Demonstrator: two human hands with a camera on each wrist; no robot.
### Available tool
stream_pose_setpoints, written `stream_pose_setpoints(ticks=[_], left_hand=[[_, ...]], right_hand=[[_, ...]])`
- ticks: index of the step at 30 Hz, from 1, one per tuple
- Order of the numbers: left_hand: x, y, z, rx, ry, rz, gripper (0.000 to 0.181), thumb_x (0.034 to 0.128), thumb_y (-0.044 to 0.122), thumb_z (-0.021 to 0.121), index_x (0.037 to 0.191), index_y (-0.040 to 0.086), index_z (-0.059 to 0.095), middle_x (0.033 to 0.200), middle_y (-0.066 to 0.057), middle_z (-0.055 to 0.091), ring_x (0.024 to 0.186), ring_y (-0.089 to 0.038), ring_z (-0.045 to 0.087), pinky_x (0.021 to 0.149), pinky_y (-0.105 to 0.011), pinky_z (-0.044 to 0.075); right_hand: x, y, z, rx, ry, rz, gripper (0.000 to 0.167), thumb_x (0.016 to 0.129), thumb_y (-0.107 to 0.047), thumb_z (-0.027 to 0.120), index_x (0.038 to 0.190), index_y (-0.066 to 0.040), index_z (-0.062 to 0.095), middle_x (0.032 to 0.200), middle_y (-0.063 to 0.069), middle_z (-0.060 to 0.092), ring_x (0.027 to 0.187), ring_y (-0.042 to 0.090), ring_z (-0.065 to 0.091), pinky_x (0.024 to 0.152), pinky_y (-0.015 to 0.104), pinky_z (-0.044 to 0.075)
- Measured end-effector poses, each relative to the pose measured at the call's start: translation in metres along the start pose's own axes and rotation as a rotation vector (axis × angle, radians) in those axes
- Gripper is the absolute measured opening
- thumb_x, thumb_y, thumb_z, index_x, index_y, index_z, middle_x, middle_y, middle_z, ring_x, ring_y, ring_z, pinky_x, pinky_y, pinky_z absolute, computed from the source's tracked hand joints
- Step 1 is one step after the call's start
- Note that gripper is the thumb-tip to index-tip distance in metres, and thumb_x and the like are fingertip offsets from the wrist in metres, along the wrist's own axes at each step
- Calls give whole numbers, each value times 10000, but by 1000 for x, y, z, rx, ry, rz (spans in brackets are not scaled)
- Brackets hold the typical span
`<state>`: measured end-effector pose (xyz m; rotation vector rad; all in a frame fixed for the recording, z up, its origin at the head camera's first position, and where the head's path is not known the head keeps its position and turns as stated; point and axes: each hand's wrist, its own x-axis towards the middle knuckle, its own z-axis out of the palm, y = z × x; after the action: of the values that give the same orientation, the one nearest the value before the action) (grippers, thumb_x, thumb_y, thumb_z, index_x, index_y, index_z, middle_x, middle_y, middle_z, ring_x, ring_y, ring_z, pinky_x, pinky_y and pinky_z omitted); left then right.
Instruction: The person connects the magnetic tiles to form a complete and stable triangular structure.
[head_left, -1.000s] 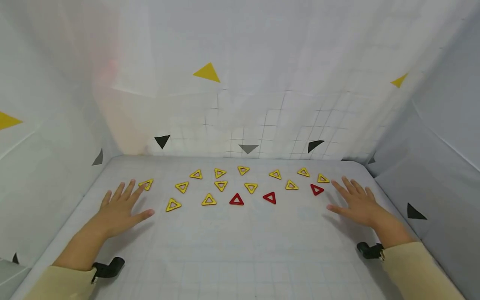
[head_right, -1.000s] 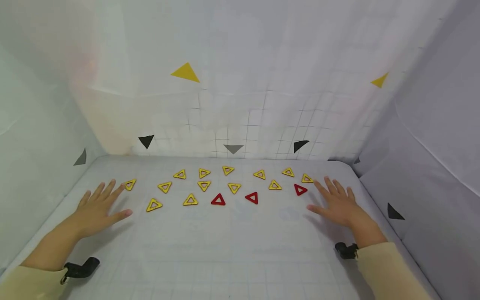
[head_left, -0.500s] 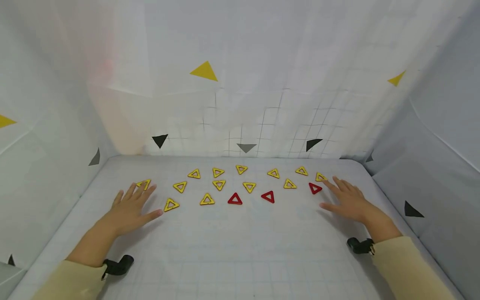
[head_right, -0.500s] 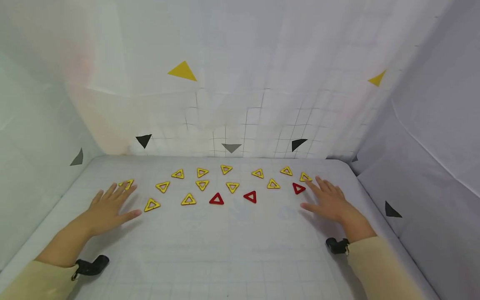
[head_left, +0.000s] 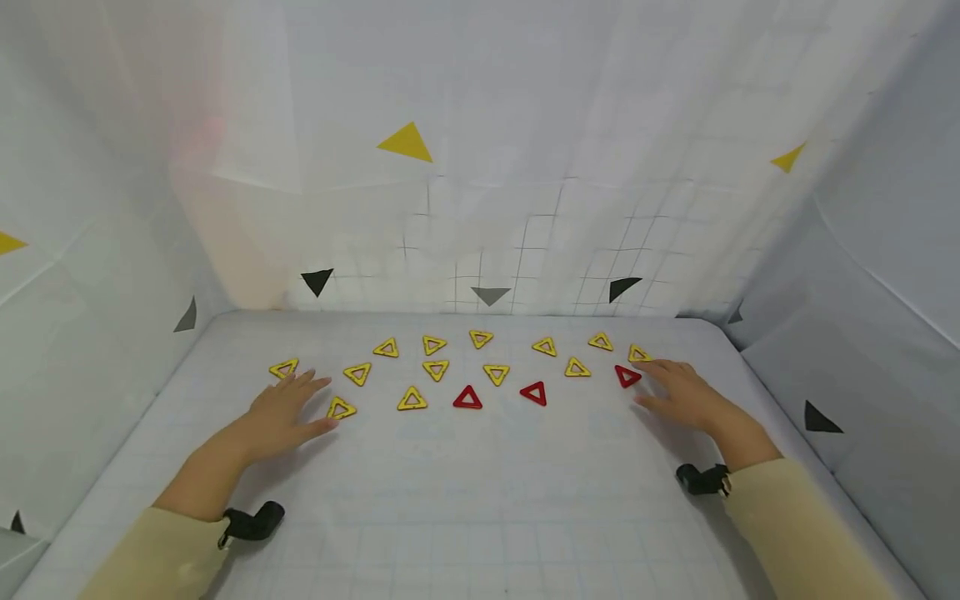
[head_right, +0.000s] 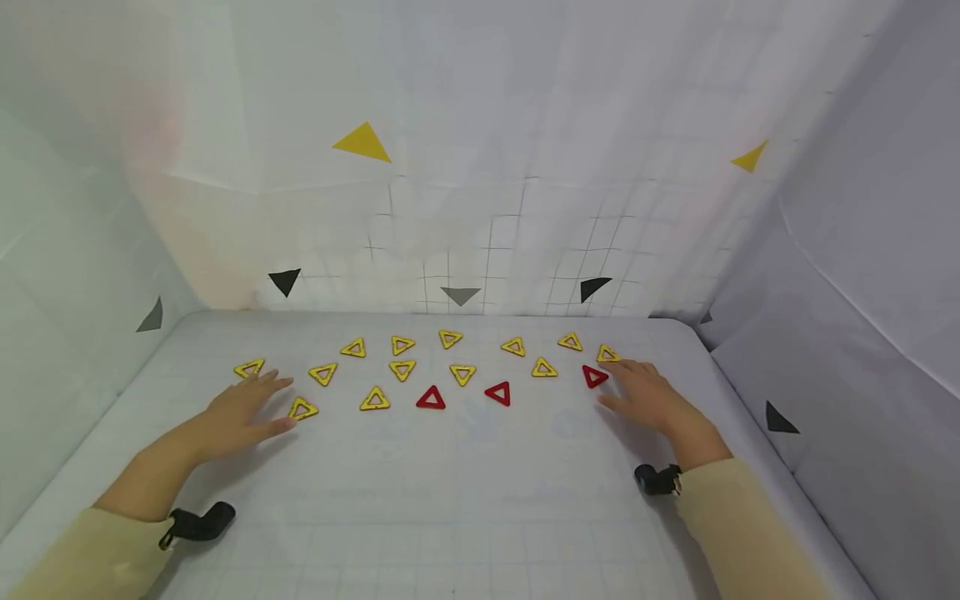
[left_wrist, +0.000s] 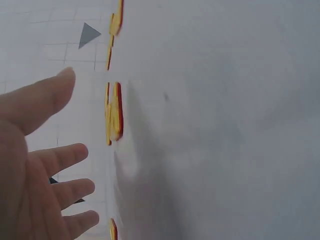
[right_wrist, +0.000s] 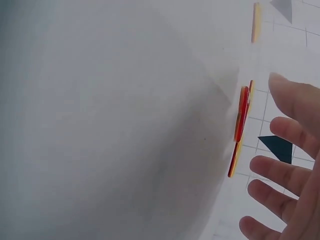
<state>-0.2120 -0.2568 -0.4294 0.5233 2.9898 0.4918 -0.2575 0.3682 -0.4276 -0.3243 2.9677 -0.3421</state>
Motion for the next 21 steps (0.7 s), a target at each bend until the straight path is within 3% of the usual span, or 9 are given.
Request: stream_pose_setpoints(ticks=[8,15,21], left_hand=[[11,1,5,-80,-19,41,718,927,498,667,1415,-5,512,1482,-320,404,1379,-515,330,1096,-670,250],[13,6,-1,-241,-66,-22,698,911,438,720,1410,-1,507,1393,-240,502,1298,-429,454,1067,-601,351],[17,5,2,-261,-65,-66,656,882,391,767,1364,5,546,1287,-180,554,1181,-360,520,1008,-561,416]], right_hand=[[16,1,-1,39,-53,19,681,933,-387,703,1460,-22,471,1417,347,412,1280,520,401,1017,682,354],[25,-3,-1,122,-81,55,629,929,-292,720,1449,-26,486,1370,300,445,1205,451,499,985,621,430],[34,-3,1,155,-73,96,582,916,-243,739,1415,-33,527,1318,260,484,1147,400,509,960,574,461]])
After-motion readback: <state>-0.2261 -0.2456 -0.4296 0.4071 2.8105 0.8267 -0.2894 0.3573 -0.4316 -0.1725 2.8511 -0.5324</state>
